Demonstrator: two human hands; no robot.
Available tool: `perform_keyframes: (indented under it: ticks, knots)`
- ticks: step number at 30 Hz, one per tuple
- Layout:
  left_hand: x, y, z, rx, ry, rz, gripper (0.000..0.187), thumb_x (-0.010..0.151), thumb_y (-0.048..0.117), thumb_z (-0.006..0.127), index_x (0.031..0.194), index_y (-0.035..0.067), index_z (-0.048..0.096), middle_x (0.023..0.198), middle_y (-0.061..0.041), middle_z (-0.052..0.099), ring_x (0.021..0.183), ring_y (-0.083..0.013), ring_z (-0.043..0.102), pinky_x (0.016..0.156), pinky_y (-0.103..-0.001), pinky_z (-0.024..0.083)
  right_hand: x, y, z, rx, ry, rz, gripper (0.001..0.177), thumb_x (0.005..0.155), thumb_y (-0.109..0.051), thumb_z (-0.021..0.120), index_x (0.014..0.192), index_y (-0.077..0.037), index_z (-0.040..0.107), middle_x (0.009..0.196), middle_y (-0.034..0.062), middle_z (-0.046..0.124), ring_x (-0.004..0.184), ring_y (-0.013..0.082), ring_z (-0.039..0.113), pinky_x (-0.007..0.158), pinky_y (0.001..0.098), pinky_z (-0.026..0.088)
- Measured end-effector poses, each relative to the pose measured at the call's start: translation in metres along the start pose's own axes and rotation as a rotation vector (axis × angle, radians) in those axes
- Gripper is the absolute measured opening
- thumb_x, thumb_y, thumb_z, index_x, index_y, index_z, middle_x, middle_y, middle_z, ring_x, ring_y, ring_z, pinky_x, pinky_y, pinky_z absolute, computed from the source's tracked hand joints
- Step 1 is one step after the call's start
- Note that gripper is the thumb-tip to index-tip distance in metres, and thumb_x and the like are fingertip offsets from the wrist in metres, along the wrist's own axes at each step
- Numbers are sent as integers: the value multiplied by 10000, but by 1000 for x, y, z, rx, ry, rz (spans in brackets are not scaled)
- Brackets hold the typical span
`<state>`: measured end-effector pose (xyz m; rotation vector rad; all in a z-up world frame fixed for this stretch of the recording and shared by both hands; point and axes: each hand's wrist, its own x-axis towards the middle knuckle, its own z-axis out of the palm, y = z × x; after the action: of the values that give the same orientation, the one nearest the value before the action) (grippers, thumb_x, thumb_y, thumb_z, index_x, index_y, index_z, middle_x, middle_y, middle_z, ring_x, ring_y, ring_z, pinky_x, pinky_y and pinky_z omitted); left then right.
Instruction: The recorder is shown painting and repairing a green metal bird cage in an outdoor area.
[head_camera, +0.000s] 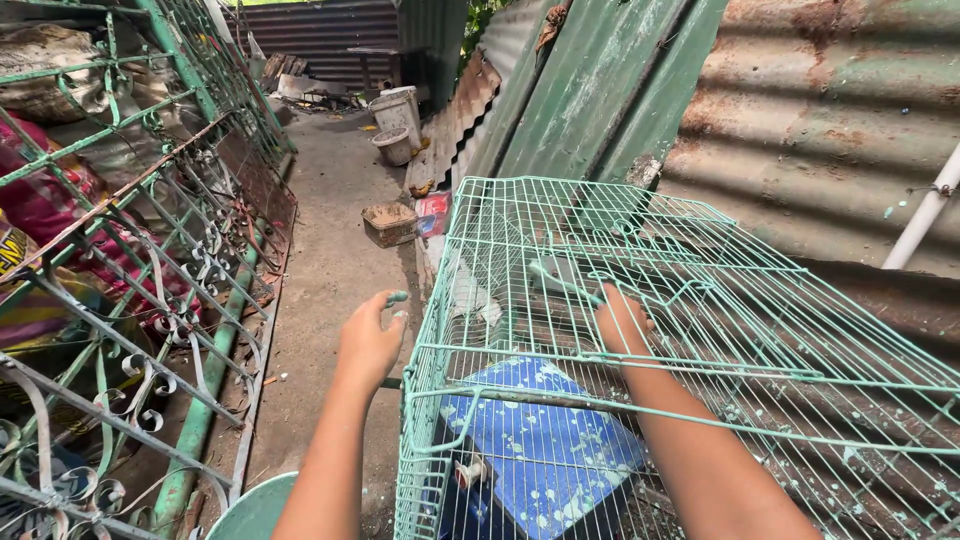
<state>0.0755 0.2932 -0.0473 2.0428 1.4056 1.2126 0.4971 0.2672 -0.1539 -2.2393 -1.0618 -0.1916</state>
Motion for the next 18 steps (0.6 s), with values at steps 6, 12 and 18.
perform_keyframes:
  ticks: [6, 12, 18]
  knots:
    - [-8, 10, -9, -25, -5, -31, 383, 906, 224, 665, 1285, 170, 681, 1322, -127, 674, 1243, -335, 618, 1036, -414, 470, -12, -2, -1, -59, -42, 12, 287, 917, -261, 635, 1194, -316, 685, 1077, 173, 741, 1095, 446, 655, 975, 619, 399]
    - [-1, 6, 0, -60, 0, -18, 387, 898, 226, 673, 1282, 172, 684, 1302, -128, 685, 1206, -331, 645, 1016, -408, 487, -3, -7, -16, -8, -11, -17, 378, 889, -200, 624, 1254, -291, 656, 1092, 191, 742, 1098, 460, 656, 1008, 642, 384]
    - [-1, 15, -4, -47, -4, -45, 382, 897, 224, 672, 1277, 183, 690, 1282, -122, 698, 1151, -327, 665, 983, -411, 501, -19, 1, -5, -34, -50, 50, 324, 905, -190, 616, 1203, -307, 664, 1041, 196, 733, 1040, 467, 661, 941, 640, 411]
